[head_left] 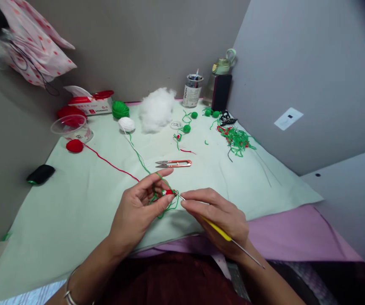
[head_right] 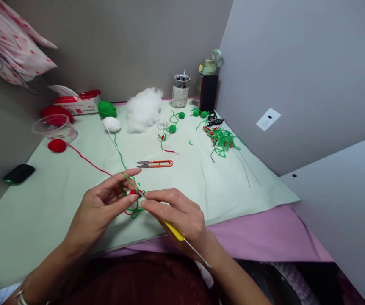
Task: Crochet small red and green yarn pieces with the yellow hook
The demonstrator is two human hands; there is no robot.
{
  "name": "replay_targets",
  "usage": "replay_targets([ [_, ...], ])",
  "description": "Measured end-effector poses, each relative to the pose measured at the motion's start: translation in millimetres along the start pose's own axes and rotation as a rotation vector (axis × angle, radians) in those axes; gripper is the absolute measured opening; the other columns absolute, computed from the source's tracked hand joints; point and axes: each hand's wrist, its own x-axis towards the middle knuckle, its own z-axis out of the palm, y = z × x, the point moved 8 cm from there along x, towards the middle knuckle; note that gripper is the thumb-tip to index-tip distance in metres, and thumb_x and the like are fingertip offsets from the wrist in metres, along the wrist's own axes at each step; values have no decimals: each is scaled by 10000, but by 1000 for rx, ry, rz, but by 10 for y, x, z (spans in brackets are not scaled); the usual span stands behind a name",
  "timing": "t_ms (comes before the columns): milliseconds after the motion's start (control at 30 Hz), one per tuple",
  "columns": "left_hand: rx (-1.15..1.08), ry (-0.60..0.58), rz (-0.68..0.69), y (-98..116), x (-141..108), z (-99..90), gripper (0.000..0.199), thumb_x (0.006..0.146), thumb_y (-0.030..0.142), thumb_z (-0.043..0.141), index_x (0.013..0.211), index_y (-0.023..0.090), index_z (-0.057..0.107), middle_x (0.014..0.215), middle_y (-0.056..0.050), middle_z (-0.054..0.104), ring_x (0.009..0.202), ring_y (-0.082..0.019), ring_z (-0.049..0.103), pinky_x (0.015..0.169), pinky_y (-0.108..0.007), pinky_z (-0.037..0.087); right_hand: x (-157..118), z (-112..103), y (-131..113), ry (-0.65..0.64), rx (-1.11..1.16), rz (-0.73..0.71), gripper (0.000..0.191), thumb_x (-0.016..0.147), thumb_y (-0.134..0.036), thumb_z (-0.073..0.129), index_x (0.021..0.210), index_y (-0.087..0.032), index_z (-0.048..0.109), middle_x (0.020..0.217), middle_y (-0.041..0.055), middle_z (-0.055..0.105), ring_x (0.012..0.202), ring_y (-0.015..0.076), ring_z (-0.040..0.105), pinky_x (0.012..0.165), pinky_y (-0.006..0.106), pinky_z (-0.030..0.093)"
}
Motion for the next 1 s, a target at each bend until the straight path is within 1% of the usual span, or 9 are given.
replay_targets([
  [100, 139, 46, 124, 113, -16, -10, 399, 816, 139, 815, 1194, 264, 836, 823, 8, 722, 717, -121, 630, 680, -228, 548, -53, -10, 14, -5, -33, 4, 386, 1006, -66, 616, 1327, -242, 738, 1176, 100, 812, 1040, 169, 799, 880, 266, 675],
  [233, 276, 74, 297, 197, -56, -2, 391, 836, 104, 787, 1182, 276, 842, 833, 8, 718, 659, -113, 618, 616, -235, 545, -134, -12, 4, -21, -74, -33, 391, 997, -34, 603, 1331, -194, 730, 1222, 123, 797, 1083, 168, 788, 915, 257, 667],
  [367, 396, 93, 461, 266, -101, 8, 379, 843, 68, 776, 1153, 271, 851, 882, -3, 743, 667, -101, 649, 654, -220, 576, -149, -24, -31, -53, -89, -8, 368, 983, -10, 613, 1299, -153, 735, 1217, 139, 794, 1088, 166, 787, 933, 245, 661],
  [500, 416, 111, 529, 297, -120, 12, 367, 833, 48, 777, 1115, 267, 862, 910, -10, 771, 698, -99, 677, 685, -205, 584, -125, -48, -64, -54, -74, 78, 325, 997, -58, 623, 1261, -200, 749, 1172, 105, 811, 996, 159, 807, 857, 239, 683],
  [567, 362, 107, 448, 237, -86, 5, 356, 827, 55, 783, 1096, 272, 867, 879, -2, 762, 706, -102, 680, 673, -201, 572, -122, -56, -47, -33, -47, 142, 291, 997, -70, 629, 1216, -208, 762, 1135, 92, 816, 973, 158, 808, 841, 241, 687],
  [700, 81, -4, 98, -59, -9, 51, 311, 855, 133, 800, 1124, 277, 859, 781, 17, 726, 668, -103, 682, 627, -197, 546, -131, -64, 30, 31, 36, 255, 242, 989, -85, 643, 1139, -223, 775, 1049, 64, 818, 939, 159, 803, 823, 253, 687],
  [767, -61, -60, -23, -172, -14, 94, 322, 870, 175, 815, 1171, 288, 843, 843, 6, 757, 686, -105, 700, 655, -202, 558, -131, -63, 54, 48, 58, 281, 242, 984, -92, 653, 1128, -241, 778, 1037, 57, 819, 923, 168, 802, 809, 273, 691],
  [867, -178, -115, -88, -242, -29, 141, 343, 882, 242, 839, 1216, 320, 826, 966, -3, 770, 745, -104, 708, 714, -206, 568, -122, -69, 47, 59, 61, 276, 260, 974, -83, 663, 1139, -250, 775, 1042, 53, 819, 927, 172, 801, 812, 281, 690],
  [1000, -190, -111, -79, -241, -25, 153, 282, 899, 293, 836, 1178, 327, 836, 907, 14, 730, 748, -97, 672, 718, -197, 543, -117, -58, 6, 33, 49, 242, 296, 967, -51, 647, 1162, -239, 767, 1066, 59, 816, 945, 166, 799, 830, 268, 684],
])
